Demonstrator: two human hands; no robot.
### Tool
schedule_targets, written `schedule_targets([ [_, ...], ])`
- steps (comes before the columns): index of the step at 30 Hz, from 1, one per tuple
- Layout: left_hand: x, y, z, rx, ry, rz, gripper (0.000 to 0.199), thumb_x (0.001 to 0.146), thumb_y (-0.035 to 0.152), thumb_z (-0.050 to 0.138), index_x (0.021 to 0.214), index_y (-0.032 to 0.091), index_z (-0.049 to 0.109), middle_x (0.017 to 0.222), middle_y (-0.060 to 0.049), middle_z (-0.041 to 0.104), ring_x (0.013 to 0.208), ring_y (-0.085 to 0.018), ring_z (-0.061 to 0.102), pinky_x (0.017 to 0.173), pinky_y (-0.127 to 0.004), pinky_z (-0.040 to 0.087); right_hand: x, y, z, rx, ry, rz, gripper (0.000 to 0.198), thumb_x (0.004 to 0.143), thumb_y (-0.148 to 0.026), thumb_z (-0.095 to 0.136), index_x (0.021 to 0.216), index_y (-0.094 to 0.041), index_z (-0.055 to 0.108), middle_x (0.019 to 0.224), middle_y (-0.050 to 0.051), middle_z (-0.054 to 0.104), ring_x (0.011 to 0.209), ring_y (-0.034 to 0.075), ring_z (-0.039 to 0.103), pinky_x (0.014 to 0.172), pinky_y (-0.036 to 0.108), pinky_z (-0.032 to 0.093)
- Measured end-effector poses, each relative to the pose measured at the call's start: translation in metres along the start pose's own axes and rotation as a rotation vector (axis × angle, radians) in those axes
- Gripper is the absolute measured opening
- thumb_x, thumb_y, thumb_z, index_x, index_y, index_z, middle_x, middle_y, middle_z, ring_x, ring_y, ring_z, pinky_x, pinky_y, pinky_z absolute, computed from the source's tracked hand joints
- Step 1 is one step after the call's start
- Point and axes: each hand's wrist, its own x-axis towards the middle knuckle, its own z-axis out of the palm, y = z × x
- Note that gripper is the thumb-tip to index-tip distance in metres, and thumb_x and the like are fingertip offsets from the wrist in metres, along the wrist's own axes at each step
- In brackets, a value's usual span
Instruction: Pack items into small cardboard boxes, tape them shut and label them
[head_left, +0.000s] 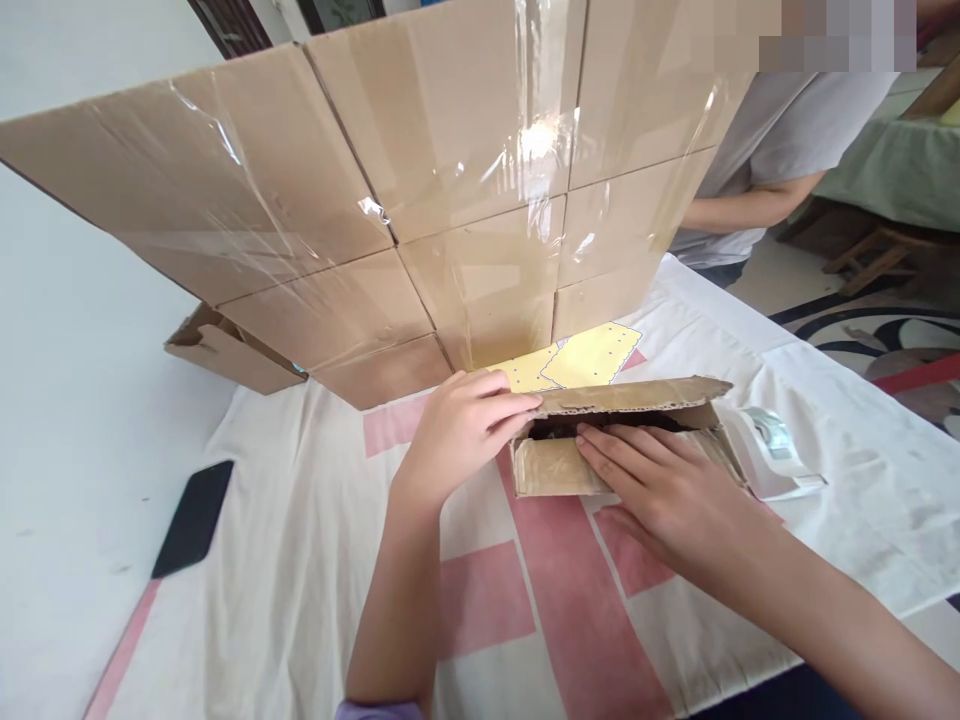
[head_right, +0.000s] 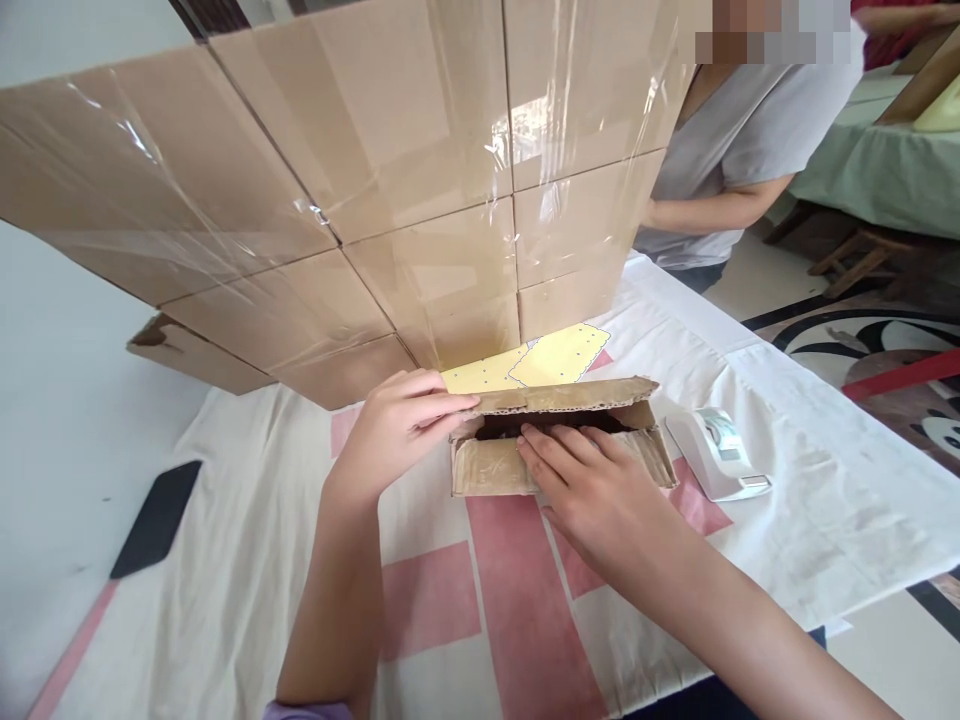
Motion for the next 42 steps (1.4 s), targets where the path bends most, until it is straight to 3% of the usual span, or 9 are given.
schedule_targets([
  [3,0.000,0.001,0.000,-0.023,-0.019,0.051,0.020,0.101,0.026,0.058,0.096,0.023,0.077,0.069,0.003,0.061,0.066,-0.010,0.053,0.067,-0.028,0.038,-0.006,-0.002,0.010,-0.042,-0.018,-0.024,0.043,0.092,-0.003,0.050,0.132,-0.003,0.064,0.130,0.019,0.070,0.113,0.034,0.065,0.090,0.048,0.056],
  [7,-0.001,0.010,-0.009,-0.022,-0.017,0.085,0.016,0.099,0.020,0.060,0.095,0.023,0.075,0.069,0.004,0.063,0.064,-0.009,0.053,0.066,-0.028,0.037,-0.015,-0.002,0.003,0.046,-0.019,-0.044,0.046,0.097,-0.006,0.047,0.141,-0.006,0.058,0.137,0.017,0.067,0.120,0.034,0.062,0.090,0.049,0.056],
  [12,-0.011,0.021,-0.019,-0.182,0.107,0.112,0.013,0.094,0.013,0.065,0.093,0.024,0.072,0.069,0.006,0.063,0.062,-0.007,0.053,0.061,-0.025,0.038,-0.020,0.000,-0.020,0.213,-0.053,-0.061,0.054,0.101,-0.012,0.046,0.153,-0.025,0.048,0.148,0.008,0.060,0.129,0.029,0.057,0.097,0.049,0.053],
  [18,-0.048,0.023,-0.011,-0.243,0.030,-0.005,0.012,0.093,0.013,0.066,0.095,0.023,0.072,0.066,0.005,0.056,0.060,-0.008,0.048,0.059,-0.024,0.037,-0.017,-0.009,-0.022,0.227,0.008,-0.167,0.041,0.099,-0.020,0.056,0.140,-0.022,0.061,0.137,0.010,0.068,0.108,0.030,0.063,0.088,0.048,0.053],
  [22,-0.081,0.030,-0.009,-0.269,0.031,-0.043,0.018,0.091,0.015,0.071,0.106,0.025,0.073,0.073,0.003,0.057,0.064,-0.008,0.052,0.061,-0.023,0.041,-0.023,-0.029,-0.015,0.177,0.090,-0.210,0.037,0.097,-0.013,0.055,0.131,-0.018,0.067,0.132,0.012,0.070,0.110,0.032,0.062,0.090,0.050,0.051],
  [28,-0.107,0.052,-0.010,-0.157,-0.027,-0.074,0.025,0.093,0.017,0.069,0.114,0.027,0.072,0.080,0.001,0.057,0.070,-0.010,0.054,0.063,-0.025,0.044,-0.044,-0.041,-0.014,0.186,0.146,-0.228,0.039,0.094,-0.008,0.053,0.129,-0.016,0.069,0.134,0.012,0.069,0.112,0.032,0.064,0.094,0.054,0.051],
  [38,-0.115,0.088,-0.023,0.065,-0.139,-0.185,0.028,0.097,0.024,0.062,0.125,0.027,0.067,0.096,-0.004,0.062,0.083,-0.014,0.060,0.072,-0.028,0.051,-0.061,-0.045,-0.009,0.261,0.274,-0.233,0.036,0.093,-0.009,0.060,0.127,-0.017,0.070,0.137,0.011,0.068,0.127,0.033,0.059,0.101,0.057,0.053],
  [42,-0.122,0.098,-0.022,0.115,-0.147,-0.218,0.032,0.099,0.028,0.060,0.130,0.028,0.064,0.103,-0.005,0.061,0.086,-0.014,0.061,0.072,-0.028,0.052,-0.064,-0.046,-0.007,0.192,0.293,-0.287,0.033,0.094,-0.009,0.060,0.125,-0.016,0.071,0.137,0.011,0.068,0.128,0.034,0.058,0.098,0.057,0.055],
])
